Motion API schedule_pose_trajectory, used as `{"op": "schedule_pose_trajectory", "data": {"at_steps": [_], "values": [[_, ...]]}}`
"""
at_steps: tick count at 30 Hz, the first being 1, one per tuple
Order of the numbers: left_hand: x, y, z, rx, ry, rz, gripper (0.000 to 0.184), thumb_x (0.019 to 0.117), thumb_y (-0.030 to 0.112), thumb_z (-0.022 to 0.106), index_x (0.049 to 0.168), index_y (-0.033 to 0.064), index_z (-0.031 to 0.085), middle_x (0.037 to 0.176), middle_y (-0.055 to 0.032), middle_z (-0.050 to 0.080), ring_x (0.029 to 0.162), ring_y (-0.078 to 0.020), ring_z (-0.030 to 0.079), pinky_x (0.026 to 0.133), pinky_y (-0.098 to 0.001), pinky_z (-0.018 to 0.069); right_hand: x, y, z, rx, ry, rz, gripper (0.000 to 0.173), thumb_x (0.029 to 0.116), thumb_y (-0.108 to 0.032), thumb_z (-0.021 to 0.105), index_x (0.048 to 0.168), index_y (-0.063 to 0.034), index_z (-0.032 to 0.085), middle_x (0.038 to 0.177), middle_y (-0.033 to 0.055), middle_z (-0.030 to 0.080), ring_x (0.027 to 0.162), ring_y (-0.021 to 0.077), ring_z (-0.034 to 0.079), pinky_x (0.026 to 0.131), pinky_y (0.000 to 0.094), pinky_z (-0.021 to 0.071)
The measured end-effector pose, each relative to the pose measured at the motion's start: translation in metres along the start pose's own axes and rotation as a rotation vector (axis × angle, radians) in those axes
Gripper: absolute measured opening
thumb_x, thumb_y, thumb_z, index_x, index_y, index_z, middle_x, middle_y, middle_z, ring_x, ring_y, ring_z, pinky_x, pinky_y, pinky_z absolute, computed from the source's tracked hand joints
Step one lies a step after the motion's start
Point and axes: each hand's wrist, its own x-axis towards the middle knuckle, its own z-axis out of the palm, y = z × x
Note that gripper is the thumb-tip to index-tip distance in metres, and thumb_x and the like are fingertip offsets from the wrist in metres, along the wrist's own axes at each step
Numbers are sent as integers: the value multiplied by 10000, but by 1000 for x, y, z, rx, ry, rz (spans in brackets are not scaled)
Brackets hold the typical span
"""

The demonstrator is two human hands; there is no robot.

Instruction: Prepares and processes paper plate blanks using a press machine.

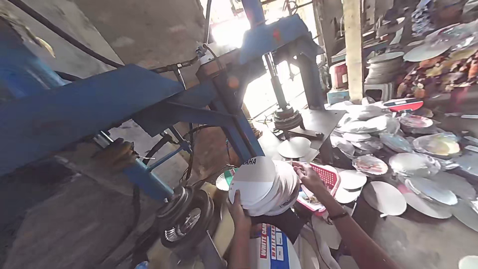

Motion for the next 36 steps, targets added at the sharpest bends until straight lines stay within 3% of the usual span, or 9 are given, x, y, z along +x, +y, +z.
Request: {"op": "schedule_pose_trajectory", "data": {"at_steps": [3,9,15,18,24,29,33,35,36], "values": [[0,0,0,10,4,10,577,1048,136,538,1554,42,278,1449,-273,473,1250,-361,547,1014,-514,480,11,21,1,-34,-117,102,456,1043,-205,563,1409,65,537,1389,317,550,1293,429,541,1105,547,397],[-1,-3,0,-3,17,19,570,1047,139,540,1550,37,290,1446,-279,475,1247,-369,547,1018,-519,476,10,24,16,243,-132,198,355,1016,-187,628,1277,51,597,1155,225,657,1007,277,644,918,468,510],[0,-5,1,1,28,26,570,1052,146,531,1553,28,284,1463,-286,458,1275,-380,526,1037,-528,458,10,9,22,-12,-38,111,508,921,-197,742,1341,46,593,1306,308,598,1237,422,572,1068,559,428],[-3,-5,-1,15,29,27,583,1059,164,521,1563,33,259,1470,-289,452,1278,-388,526,1034,-535,461,6,-5,19,-75,-60,139,526,930,-184,734,1377,42,576,1364,324,548,1302,438,513,1108,549,389],[-1,-5,-1,35,41,25,605,1054,170,538,1566,23,250,1487,-299,432,1314,-400,498,1061,-549,438,16,2,13,133,-79,96,339,977,-108,660,1272,57,636,1217,251,668,1125,332,646,1004,498,487],[-1,-6,-2,56,38,34,602,1053,165,540,1562,13,256,1479,-304,438,1308,-403,500,1061,-547,436,20,-9,-2,289,-127,223,319,1057,-117,546,1294,92,590,1198,267,644,993,275,675,905,408,551],[2,-10,-2,24,57,24,605,1059,176,531,1569,14,249,1506,-295,418,1341,-399,477,1079,-546,422,16,-17,0,458,-195,302,304,1061,-146,547,1247,89,598,1052,187,672,851,176,675,796,342,576],[1,-12,-3,9,61,4,619,1065,196,519,1581,24,223,1522,-291,400,1364,-396,457,1094,-548,409,8,-17,18,532,-223,293,336,1020,-148,613,1285,54,563,1079,170,690,909,198,690,813,388,584],[1,-12,-4,-2,61,-5,621,1067,196,512,1585,31,211,1527,-288,396,1365,-396,458,1095,-550,411,3,-20,26,571,-219,300,449,997,-142,649,1381,29,490,1190,188,661,1020,230,675,879,427,573]]}}
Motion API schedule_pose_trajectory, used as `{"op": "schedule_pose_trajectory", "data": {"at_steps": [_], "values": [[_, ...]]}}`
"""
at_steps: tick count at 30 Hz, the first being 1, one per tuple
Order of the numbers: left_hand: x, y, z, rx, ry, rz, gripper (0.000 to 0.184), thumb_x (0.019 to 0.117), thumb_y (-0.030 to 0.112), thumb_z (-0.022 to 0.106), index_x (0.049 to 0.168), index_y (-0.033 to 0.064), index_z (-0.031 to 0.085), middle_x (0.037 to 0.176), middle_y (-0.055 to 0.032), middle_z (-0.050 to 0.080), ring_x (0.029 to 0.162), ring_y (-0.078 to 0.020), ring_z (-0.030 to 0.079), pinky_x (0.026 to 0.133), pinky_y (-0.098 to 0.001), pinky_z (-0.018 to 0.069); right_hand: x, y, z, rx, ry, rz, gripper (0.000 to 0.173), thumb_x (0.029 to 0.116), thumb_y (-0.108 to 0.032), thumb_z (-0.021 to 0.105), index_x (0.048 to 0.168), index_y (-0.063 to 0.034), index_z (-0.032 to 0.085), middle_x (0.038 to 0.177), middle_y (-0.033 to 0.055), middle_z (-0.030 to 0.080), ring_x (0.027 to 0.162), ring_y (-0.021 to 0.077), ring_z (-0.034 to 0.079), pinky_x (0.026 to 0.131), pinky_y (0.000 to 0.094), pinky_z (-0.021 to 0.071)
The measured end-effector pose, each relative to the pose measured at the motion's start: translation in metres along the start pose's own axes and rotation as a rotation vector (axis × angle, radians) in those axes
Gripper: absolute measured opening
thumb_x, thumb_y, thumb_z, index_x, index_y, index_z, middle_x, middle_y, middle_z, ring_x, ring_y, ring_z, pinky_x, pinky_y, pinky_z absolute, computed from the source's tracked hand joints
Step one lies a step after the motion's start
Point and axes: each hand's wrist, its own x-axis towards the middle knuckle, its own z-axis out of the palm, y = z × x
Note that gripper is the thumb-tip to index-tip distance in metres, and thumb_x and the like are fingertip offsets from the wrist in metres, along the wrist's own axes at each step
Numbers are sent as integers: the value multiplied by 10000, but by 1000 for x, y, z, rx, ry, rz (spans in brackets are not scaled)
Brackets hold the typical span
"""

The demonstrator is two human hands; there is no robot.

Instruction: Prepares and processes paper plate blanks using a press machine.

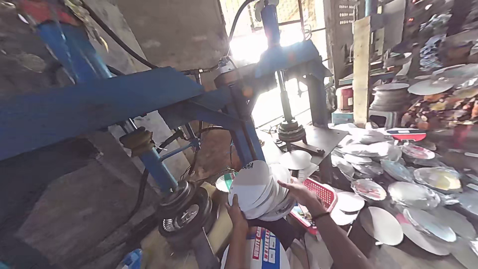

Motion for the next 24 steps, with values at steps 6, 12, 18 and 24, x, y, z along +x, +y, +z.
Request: {"op": "schedule_pose_trajectory", "data": {"at_steps": [6,12,18,24], "values": [[0,0,0,-21,-13,1,602,1072,180,495,1586,42,212,1531,-283,391,1363,-396,458,1091,-554,411,0,15,21,-29,193,-56,645,921,-152,761,1448,33,439,1338,250,586,1204,313,602,1002,490,503],[-8,-8,-4,-117,-10,17,555,1087,190,432,1595,85,235,1532,-267,401,1359,-384,468,1086,-557,416,6,35,34,-83,371,-225,600,854,-225,802,1317,66,555,1203,263,636,1130,337,615,983,519,487],[-4,-11,-1,-311,-45,-9,493,1098,204,370,1565,76,276,1461,-246,478,1273,-340,546,1029,-517,477,-14,11,40,29,509,-394,489,870,-146,747,1255,98,569,1063,194,676,948,195,675,862,389,565],[-5,7,12,-251,-42,-42,467,1096,170,401,1536,42,311,1431,-249,496,1237,-325,564,1010,-490,488,-29,-40,12,-93,731,-568,571,881,-126,742,1325,155,519,1215,296,625,1112,280,626,982,430,502]]}}
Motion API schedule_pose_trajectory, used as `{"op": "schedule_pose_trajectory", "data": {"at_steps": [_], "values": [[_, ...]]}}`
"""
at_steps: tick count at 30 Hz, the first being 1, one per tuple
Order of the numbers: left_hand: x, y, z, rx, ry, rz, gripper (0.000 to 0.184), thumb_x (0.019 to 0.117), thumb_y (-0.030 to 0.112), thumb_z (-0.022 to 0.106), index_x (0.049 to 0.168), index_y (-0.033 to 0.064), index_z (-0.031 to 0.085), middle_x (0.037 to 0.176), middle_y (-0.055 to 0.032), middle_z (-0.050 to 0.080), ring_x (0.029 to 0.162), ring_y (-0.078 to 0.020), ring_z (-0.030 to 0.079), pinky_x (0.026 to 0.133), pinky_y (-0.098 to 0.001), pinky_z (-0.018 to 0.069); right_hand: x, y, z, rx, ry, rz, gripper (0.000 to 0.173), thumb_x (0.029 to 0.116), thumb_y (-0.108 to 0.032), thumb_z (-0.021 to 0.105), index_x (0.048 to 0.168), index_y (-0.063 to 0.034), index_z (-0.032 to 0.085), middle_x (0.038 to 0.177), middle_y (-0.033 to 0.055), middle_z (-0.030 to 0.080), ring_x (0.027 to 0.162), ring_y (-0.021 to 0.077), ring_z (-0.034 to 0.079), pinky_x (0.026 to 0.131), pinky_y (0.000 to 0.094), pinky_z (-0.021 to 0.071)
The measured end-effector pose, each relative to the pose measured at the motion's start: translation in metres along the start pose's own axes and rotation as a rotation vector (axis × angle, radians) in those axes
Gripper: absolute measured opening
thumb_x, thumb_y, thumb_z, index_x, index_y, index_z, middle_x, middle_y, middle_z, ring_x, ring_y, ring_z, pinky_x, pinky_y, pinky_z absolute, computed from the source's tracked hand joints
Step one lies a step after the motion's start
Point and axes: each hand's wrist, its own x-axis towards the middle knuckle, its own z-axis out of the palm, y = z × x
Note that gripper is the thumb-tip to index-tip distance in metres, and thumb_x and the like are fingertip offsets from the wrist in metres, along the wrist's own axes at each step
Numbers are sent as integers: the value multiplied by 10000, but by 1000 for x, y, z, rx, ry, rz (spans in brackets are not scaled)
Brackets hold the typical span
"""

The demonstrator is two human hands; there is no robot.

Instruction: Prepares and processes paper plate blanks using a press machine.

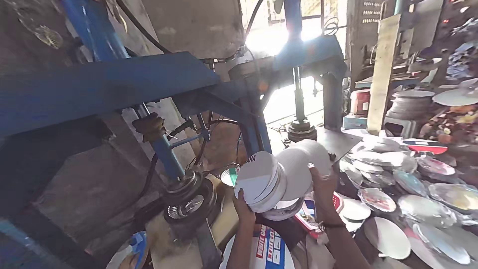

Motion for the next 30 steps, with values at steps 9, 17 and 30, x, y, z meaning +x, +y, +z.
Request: {"op": "schedule_pose_trajectory", "data": {"at_steps": [9,17,30], "values": [[-2,-8,-15,375,-133,35,666,1045,158,548,1587,33,181,1553,-284,351,1374,-384,446,1095,-536,415,22,-46,-40,-208,297,-239,722,899,-216,724,1405,204,425,1367,416,505,1309,436,512,1137,461,373],[4,7,-17,385,-193,-63,572,1079,209,480,1565,26,241,1498,-268,437,1323,-349,507,1079,-503,439,-28,-55,-20,-453,280,-854,387,889,-165,659,971,214,655,931,286,706,864,322,713,830,361,548],[9,9,-12,326,-200,88,544,1112,272,337,1582,14,252,1595,-228,331,1444,-304,382,1170,-477,340,-51,24,8,-497,-1118,-792,410,986,-350,596,1277,-88,717,1362,119,666,1322,335,586,1105,578,428]]}}
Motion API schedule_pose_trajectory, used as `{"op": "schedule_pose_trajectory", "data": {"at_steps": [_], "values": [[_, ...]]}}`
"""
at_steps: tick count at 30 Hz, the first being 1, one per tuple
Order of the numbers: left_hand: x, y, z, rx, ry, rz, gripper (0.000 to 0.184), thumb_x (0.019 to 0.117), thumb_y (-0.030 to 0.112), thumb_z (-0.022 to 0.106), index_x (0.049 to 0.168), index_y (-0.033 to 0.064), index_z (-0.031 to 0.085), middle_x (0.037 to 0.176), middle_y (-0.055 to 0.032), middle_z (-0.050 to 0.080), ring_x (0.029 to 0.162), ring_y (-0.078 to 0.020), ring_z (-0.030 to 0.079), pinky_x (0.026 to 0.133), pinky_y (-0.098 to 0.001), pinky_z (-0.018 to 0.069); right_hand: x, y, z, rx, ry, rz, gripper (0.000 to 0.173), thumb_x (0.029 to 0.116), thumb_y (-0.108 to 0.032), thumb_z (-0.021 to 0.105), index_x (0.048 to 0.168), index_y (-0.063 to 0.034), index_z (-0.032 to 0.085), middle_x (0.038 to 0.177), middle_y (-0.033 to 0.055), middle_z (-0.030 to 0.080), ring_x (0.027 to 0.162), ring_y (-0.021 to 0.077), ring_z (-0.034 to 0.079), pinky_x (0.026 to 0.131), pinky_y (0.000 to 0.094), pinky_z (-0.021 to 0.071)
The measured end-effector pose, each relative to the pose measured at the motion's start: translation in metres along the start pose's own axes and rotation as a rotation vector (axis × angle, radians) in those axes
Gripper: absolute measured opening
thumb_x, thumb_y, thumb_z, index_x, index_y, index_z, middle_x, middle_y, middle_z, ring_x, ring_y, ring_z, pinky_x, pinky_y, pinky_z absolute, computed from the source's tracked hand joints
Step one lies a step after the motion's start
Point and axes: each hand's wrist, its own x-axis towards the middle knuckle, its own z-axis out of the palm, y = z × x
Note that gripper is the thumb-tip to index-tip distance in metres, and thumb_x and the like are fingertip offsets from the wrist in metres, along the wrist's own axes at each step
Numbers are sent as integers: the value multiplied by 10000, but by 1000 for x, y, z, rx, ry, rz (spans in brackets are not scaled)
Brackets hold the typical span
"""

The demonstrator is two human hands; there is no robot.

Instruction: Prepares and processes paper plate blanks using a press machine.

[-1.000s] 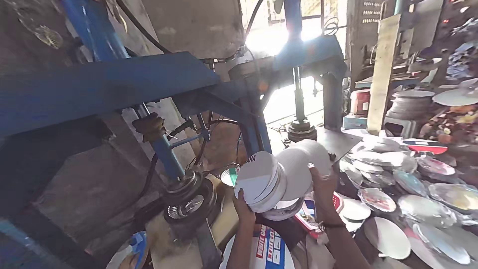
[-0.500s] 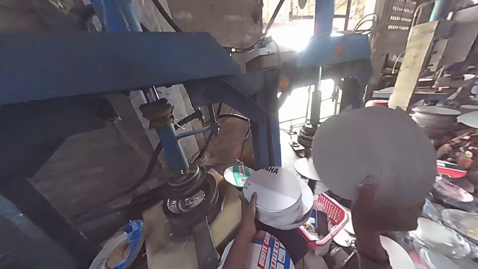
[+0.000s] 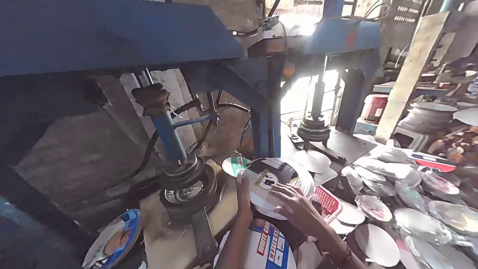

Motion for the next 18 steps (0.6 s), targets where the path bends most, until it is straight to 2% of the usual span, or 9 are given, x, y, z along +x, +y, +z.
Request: {"op": "schedule_pose_trajectory", "data": {"at_steps": [2,4,6,8,10,12,15,17,18], "values": [[2,4,-2,39,-5,25,557,1105,263,359,1590,15,242,1612,-228,308,1466,-313,356,1186,-484,316,4,11,-13,93,152,89,419,1025,-323,483,1241,-54,721,1349,139,663,1289,342,598,1071,569,454],[3,2,-6,1,-23,49,547,1100,228,370,1582,1,244,1601,-225,327,1445,-293,386,1172,-456,345,14,35,-24,59,374,187,435,1025,-304,455,1196,-14,731,1305,196,668,1202,410,623,994,606,471],[6,-4,-3,-46,-44,59,529,1098,207,358,1572,-5,256,1573,-225,364,1405,-279,429,1138,-443,386,22,63,-37,104,443,366,439,1047,-247,430,1262,48,675,1348,265,617,1273,448,561,1079,597,403],[10,-8,-3,-58,-38,70,516,1101,206,331,1568,-4,273,1554,-224,390,1381,-264,454,1121,-432,405,24,82,-36,305,381,615,499,1092,-279,390,1412,73,542,1471,287,510,1414,400,443,1196,524,304],[10,-8,2,-81,-1,60,490,1108,222,321,1541,-7,336,1531,-211,428,1358,-250,480,1114,-428,414,17,86,-27,583,319,804,593,1106,-421,343,1526,-12,429,1584,192,420,1491,257,371,1240,450,273],[7,-5,10,-119,42,34,475,1106,225,335,1513,-14,387,1502,-214,463,1337,-254,500,1105,-442,420,8,79,-14,700,333,820,642,1090,-502,314,1532,-54,443,1577,144,448,1464,203,411,1227,440,312],[-10,5,28,-153,102,-25,464,1095,214,368,1511,9,378,1453,-231,492,1284,-285,532,1059,-477,452,18,48,-9,625,398,823,587,1113,-391,304,1422,52,531,1455,251,540,1394,308,485,1180,482,342],[-23,10,38,-145,163,-70,475,1090,187,392,1529,12,347,1485,-245,454,1321,-318,497,1091,-493,412,23,46,0,547,459,794,547,1112,-332,301,1380,63,567,1417,273,557,1377,348,487,1181,492,330],[-24,10,40,-108,177,-94,486,1091,199,414,1536,20,340,1505,-243,438,1348,-329,477,1108,-506,393,26,53,6,544,527,794,529,1118,-304,288,1341,61,600,1372,262,596,1334,334,532,1158,484,371]]}}
